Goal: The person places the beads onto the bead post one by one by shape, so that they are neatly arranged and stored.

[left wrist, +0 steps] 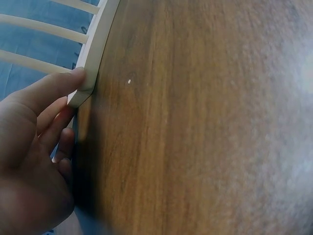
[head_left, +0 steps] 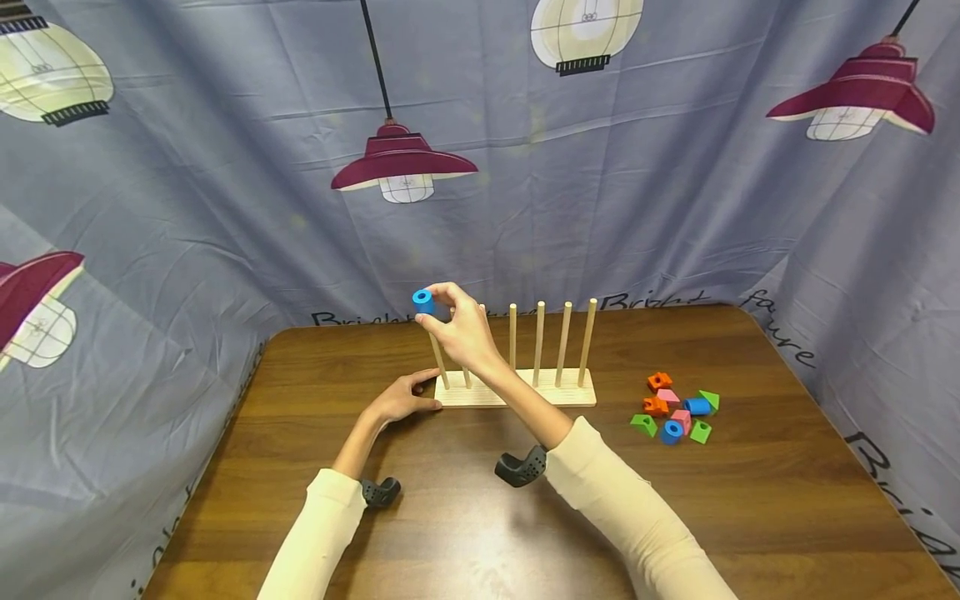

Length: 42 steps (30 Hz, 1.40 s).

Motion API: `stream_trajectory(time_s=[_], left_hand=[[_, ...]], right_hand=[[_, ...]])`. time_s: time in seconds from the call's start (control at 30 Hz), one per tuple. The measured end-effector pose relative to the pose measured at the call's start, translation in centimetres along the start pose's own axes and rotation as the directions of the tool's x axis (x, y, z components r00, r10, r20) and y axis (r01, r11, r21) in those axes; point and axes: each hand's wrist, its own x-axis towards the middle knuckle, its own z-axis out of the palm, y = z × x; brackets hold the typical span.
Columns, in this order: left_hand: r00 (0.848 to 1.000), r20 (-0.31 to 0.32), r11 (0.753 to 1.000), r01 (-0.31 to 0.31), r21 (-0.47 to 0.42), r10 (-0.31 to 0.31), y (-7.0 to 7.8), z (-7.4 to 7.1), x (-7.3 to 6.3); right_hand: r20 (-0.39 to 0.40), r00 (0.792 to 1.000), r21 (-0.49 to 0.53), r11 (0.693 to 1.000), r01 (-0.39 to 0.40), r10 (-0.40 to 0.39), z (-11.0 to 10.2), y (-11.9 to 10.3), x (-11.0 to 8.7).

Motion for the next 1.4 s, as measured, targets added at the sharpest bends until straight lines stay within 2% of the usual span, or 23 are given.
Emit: stream_trajectory(time_s=[0.17, 0.33, 0.53, 0.77, 0.83, 0.9, 1.1, 1.4], left_hand=[[1.000, -0.004, 1.000, 0.005, -0.002, -0.005, 0.0, 0.0, 0.0], [1.000, -0.001, 1.000, 0.001, -0.001, -0.001, 0.0, -0.1, -0.1], [1.000, -0.014, 1.000, -0.001, 0.006, 0.001, 0.0, 0.0, -0.2], [1.000, -0.020, 1.000, 0.018, -0.023, -0.019, 0.0, 0.0, -0.3], [1.000, -0.018, 1.000, 0.015, -0.022, -0.016, -0.1, 0.0, -0.2], [1.000, -0.017, 1.000, 0.006, -0.027, -0.007, -0.1, 0.1, -0.1], [1.000, -0.021, 1.000, 0.012, -0.017, -0.012, -0.1, 0.0, -0.1], [1.000, -0.014, 1.000, 0.006, -0.021, -0.006, 0.0, 0.1, -0.2]], right_hand=[[-0.010, 0.999, 0.009, 0.999, -0.041, 0.041, 0.6, 1.0, -0.5], [-0.041, 0.990, 0.085, 0.988, -0.128, 0.132, 1.3, 2.1, -1.3], [-0.048, 0.957, 0.176, 0.946, -0.273, 0.285, 3.0, 4.7, -2.8], [-0.042, 0.914, 0.229, 0.895, -0.383, 0.402, 4.8, 8.8, -5.2], [-0.025, 0.905, 0.240, 0.881, -0.408, 0.426, 4.8, 9.2, -5.7], [-0.020, 0.904, 0.229, 0.882, -0.413, 0.428, 5.0, 10.0, -6.1], [-0.042, 0.920, 0.096, 0.918, -0.384, 0.389, 5.5, 11.8, -6.4], [-0.035, 0.916, 0.066, 0.916, -0.396, 0.399, 5.3, 11.9, -6.3]])
